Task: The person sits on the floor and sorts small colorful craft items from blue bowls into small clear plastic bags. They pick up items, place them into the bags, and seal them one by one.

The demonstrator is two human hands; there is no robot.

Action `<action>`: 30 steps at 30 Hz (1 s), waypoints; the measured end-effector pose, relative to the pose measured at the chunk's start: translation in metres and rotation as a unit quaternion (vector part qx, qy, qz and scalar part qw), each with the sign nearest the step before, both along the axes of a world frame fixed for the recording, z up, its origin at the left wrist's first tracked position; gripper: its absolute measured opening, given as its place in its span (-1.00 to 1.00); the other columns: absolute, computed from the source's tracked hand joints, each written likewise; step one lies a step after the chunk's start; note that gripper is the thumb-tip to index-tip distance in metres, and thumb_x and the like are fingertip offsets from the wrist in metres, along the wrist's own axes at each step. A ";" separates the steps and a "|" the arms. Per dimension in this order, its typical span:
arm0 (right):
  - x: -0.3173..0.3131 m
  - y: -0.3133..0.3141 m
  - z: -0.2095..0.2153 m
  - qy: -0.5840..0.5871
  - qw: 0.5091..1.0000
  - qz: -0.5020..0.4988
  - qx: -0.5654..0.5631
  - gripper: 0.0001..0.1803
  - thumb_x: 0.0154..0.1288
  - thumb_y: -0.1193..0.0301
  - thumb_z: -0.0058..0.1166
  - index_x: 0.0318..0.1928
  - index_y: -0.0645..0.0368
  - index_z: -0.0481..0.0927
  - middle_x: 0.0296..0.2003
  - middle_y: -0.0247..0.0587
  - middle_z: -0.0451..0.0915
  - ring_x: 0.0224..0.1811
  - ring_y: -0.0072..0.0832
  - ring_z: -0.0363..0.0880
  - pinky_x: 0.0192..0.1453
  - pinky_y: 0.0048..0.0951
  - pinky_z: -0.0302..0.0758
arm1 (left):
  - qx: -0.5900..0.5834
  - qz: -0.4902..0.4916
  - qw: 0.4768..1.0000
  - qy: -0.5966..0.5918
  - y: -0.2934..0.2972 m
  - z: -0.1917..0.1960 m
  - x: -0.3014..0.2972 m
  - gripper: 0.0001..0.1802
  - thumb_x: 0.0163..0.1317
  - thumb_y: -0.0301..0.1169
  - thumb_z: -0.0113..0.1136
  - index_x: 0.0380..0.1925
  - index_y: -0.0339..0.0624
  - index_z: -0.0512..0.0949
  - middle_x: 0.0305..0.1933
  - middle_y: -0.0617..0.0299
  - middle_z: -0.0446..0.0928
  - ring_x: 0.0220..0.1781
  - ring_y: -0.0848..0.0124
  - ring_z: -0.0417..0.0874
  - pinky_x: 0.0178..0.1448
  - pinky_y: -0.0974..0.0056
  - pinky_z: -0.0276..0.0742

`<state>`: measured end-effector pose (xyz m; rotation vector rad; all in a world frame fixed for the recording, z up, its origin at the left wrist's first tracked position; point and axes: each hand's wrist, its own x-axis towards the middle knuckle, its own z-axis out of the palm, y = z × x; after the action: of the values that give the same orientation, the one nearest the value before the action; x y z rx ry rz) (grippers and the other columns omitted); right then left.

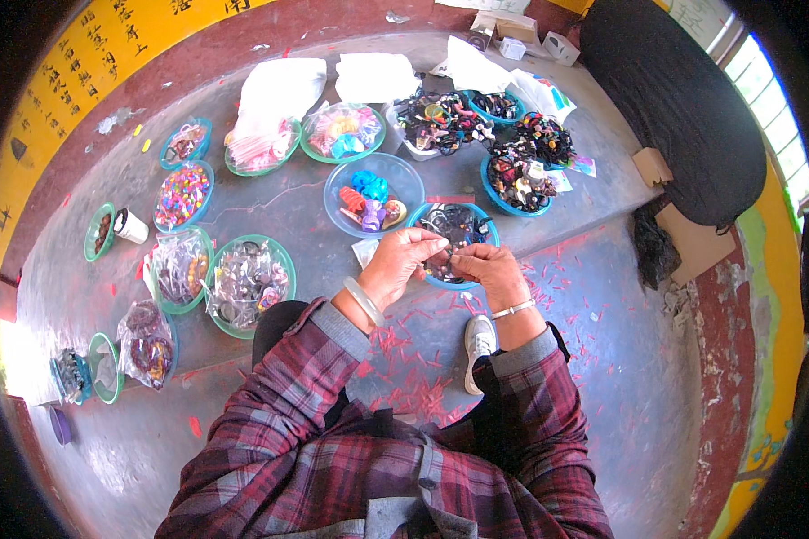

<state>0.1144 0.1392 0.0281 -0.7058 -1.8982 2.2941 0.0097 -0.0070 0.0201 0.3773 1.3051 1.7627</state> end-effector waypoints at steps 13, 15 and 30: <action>-0.001 -0.004 0.001 0.006 0.999 -0.017 0.028 -0.90 0.01 0.51 0.20 -0.44 0.28 0.58 -0.49 -0.34 0.58 -0.47 -0.64 0.48 -0.37 -0.62 0.39 | 0.029 0.008 0.999 -0.018 0.000 0.004 0.002 -0.78 0.15 -0.32 0.13 -0.28 -0.23 0.53 -0.42 0.30 0.56 -0.51 0.68 0.46 -0.59 0.60 0.18; -0.002 -0.006 0.005 0.000 0.998 -0.044 0.051 -0.90 0.03 0.49 0.18 -0.43 0.27 0.59 -0.50 -0.36 0.57 -0.47 -0.65 0.48 -0.37 -0.61 0.39 | 0.034 0.034 0.999 -0.017 0.000 0.002 0.000 -0.80 0.15 -0.32 0.12 -0.32 -0.22 0.55 -0.44 0.31 0.56 -0.53 0.67 0.47 -0.58 0.58 0.18; -0.015 -0.035 -0.007 0.066 0.987 -0.109 -0.093 -0.64 0.18 0.34 0.09 -0.09 0.33 0.49 -0.36 -0.30 0.56 -0.40 -0.63 0.49 -0.34 -0.65 0.41 | -0.114 0.134 0.746 0.642 0.010 0.000 0.025 -0.75 -0.01 -0.41 0.12 -0.32 -0.31 0.48 -0.36 0.01 0.47 -0.27 0.05 0.50 -0.17 0.13 0.43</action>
<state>0.0990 0.1047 0.0213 -0.7215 -1.4854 2.3328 0.0344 0.0027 0.0204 1.4931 2.5871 1.4349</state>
